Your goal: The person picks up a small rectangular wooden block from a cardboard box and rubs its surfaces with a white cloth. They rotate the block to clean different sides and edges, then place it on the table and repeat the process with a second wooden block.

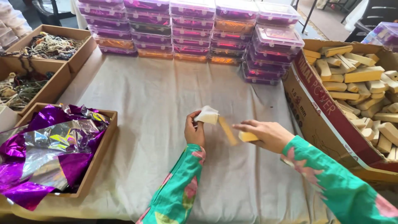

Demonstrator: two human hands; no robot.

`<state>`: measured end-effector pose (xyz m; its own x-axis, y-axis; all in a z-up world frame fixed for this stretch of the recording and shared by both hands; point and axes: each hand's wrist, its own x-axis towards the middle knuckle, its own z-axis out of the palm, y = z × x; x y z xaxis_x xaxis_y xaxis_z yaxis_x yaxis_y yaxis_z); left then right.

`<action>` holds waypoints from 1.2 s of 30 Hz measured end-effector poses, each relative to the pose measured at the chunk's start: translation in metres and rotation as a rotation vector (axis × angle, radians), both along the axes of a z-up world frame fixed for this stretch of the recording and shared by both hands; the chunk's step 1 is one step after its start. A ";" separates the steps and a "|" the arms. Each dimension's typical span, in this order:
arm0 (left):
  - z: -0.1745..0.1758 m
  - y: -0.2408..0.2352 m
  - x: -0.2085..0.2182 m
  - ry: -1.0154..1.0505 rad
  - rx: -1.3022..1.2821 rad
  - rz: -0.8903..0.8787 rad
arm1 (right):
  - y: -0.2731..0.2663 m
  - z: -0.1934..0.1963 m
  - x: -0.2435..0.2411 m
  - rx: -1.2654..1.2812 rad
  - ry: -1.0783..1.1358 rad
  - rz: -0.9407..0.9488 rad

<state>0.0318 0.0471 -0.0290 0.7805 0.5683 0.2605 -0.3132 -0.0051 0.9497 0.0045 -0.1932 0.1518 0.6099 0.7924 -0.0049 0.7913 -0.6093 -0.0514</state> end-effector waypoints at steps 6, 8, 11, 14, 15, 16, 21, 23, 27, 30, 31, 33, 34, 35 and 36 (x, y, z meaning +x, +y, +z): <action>0.023 -0.003 -0.010 -0.042 -0.102 -0.030 | 0.044 0.005 0.001 0.121 -0.096 -0.171; 0.025 -0.003 -0.012 -0.032 -0.093 -0.013 | 0.049 -0.004 0.010 0.216 -0.189 -0.132; 0.019 -0.005 -0.011 0.012 -0.054 -0.016 | 0.054 -0.028 0.022 0.449 -0.258 -0.104; 0.016 -0.014 -0.011 0.022 0.012 -0.111 | 0.054 -0.059 0.031 0.720 -0.055 -0.187; 0.016 -0.017 -0.012 0.005 0.049 -0.184 | 0.055 -0.071 0.033 0.846 0.136 -0.260; 0.028 -0.016 -0.022 0.010 0.050 -0.182 | 0.055 -0.084 0.032 0.847 0.141 -0.259; 0.053 -0.012 -0.043 -0.097 0.621 -0.292 | 0.040 -0.157 0.048 1.283 0.611 -0.317; 0.047 -0.009 -0.036 -0.105 0.649 -0.295 | 0.025 -0.175 0.064 1.365 0.607 -0.316; 0.019 0.002 -0.013 -0.013 0.976 -0.097 | 0.004 -0.182 0.068 1.640 0.554 -0.423; 0.019 0.015 -0.014 0.132 1.068 -0.145 | -0.006 -0.183 0.072 1.815 0.539 -0.521; 0.007 0.019 -0.013 0.141 1.070 -0.146 | -0.013 -0.196 0.079 1.815 0.548 -0.526; -0.012 0.025 -0.003 0.216 1.019 -0.380 | -0.027 -0.216 0.097 1.824 0.452 -0.575; -0.012 0.029 -0.002 0.219 1.021 -0.385 | -0.029 -0.220 0.099 1.825 0.453 -0.581; -0.013 0.033 -0.001 0.163 0.995 -0.410 | -0.032 -0.223 0.102 1.792 0.377 -0.578; -0.014 0.036 -0.001 0.106 0.969 -0.436 | -0.035 -0.227 0.104 1.758 0.301 -0.578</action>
<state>0.0312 0.0835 -0.0426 0.9116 -0.1785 0.3702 -0.3863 -0.6799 0.6233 0.1086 -0.2281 -0.0756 0.9032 -0.2663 0.3365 0.3804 0.1336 -0.9151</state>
